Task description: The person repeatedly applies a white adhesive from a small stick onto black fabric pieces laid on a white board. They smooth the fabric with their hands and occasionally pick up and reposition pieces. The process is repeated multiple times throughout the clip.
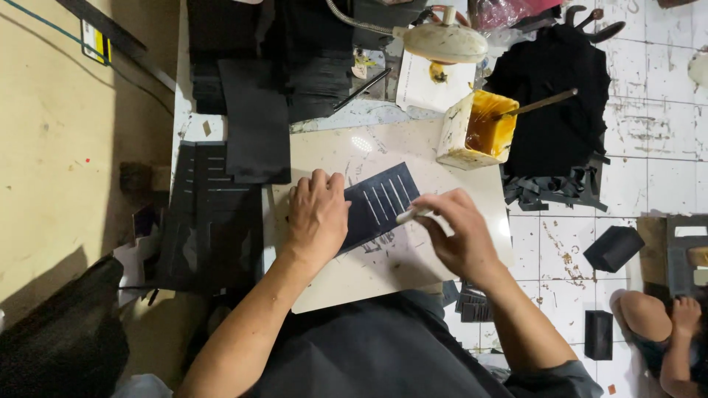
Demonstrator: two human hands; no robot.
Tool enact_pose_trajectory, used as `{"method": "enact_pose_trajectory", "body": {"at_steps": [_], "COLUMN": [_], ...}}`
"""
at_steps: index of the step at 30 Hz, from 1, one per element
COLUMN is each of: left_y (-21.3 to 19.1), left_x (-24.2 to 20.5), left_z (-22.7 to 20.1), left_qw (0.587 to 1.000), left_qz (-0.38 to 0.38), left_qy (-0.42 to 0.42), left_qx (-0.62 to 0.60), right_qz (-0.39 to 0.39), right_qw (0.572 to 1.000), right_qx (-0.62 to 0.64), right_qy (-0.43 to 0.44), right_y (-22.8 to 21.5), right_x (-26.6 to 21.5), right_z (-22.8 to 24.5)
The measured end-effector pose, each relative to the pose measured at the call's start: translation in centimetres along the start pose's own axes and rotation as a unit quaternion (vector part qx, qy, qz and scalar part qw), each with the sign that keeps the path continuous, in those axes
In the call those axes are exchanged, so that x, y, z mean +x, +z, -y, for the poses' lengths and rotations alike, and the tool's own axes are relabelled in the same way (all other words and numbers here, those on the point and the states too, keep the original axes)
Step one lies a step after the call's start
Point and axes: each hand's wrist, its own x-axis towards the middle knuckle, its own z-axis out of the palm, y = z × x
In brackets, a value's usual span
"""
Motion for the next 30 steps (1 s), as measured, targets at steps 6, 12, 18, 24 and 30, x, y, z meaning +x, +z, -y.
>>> {"method": "enact_pose_trajectory", "body": {"at_steps": [6, 12, 18, 24, 30], "left_y": [-0.1, -1.4, -0.5, -1.6, -2.1], "left_x": [0.3, -0.3, 0.0, 0.1, -0.5], "left_z": [0.0, -0.9, -0.8, -0.5, -0.7], "left_qw": [0.999, 0.999, 0.999, 0.997, 0.995], "left_qz": [0.036, 0.028, 0.029, 0.057, 0.067], "left_qy": [-0.015, -0.038, -0.044, -0.039, -0.063], "left_qx": [-0.007, -0.021, -0.004, -0.048, -0.048], "right_qz": [-0.021, 0.051, 0.099, -0.006, -0.151], "right_qw": [0.997, 0.984, 0.973, 1.000, 0.980], "right_qx": [0.002, -0.068, -0.097, -0.026, -0.117], "right_qy": [-0.076, -0.158, -0.185, -0.009, 0.051], "right_y": [2.0, 3.5, 1.4, -6.2, -10.3], "right_x": [3.7, 3.6, 0.8, 2.1, 5.7], "right_z": [2.3, 1.5, 2.2, 3.1, -2.2]}}
